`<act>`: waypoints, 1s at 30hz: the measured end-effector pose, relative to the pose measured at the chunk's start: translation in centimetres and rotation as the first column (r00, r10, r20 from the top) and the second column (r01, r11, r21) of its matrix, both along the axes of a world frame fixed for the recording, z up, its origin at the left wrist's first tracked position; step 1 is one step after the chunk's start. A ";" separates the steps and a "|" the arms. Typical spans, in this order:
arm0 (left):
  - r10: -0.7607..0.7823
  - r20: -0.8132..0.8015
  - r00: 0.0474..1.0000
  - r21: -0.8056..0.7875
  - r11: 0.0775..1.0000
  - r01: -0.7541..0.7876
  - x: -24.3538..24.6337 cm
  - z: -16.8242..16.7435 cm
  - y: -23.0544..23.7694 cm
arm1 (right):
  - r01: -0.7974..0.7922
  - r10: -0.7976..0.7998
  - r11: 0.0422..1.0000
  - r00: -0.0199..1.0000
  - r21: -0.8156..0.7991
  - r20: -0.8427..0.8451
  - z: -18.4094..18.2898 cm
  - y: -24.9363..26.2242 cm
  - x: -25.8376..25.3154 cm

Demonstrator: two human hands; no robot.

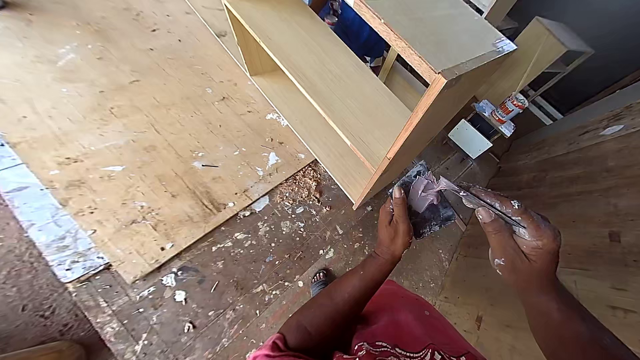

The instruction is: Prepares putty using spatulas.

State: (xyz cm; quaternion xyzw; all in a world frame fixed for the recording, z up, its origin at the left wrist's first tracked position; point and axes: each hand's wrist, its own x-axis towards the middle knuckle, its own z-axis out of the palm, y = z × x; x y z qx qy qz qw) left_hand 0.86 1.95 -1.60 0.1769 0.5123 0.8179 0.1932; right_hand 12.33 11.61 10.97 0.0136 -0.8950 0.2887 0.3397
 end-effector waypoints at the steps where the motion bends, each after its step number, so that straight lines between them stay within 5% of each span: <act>1: -0.004 0.014 1.000 0.012 1.000 0.004 0.0 0.0 0.0 | -0.036 0.036 0.999 0.999 0.006 0.005 0.0 0.3 -0.1; 7: -0.170 0.303 0.938 0.306 0.949 0.074 -0.2 1.0 -0.3 | -0.201 0.212 0.973 0.974 0.118 -0.087 -1.3 3.3 -0.1; 12: -0.254 0.251 0.934 0.484 0.869 0.106 -0.2 2.0 0.1 | -0.054 0.067 0.996 0.976 0.067 -0.209 -4.2 2.8 -0.7; 18: -0.191 0.112 0.975 0.465 0.877 0.118 -0.3 3.2 0.7 | 0.122 -0.101 0.991 0.955 0.059 -0.279 -6.0 1.5 -0.8; 25: -0.166 -0.014 0.986 0.349 0.924 0.160 0.0 1.5 1.9 | 0.246 -0.238 0.963 0.968 0.112 -0.075 -6.1 2.1 0.9; 30: -0.237 -0.036 0.971 0.273 0.932 0.237 0.3 0.8 2.6 | 0.247 -0.250 0.968 0.926 0.046 0.281 -4.4 4.2 3.6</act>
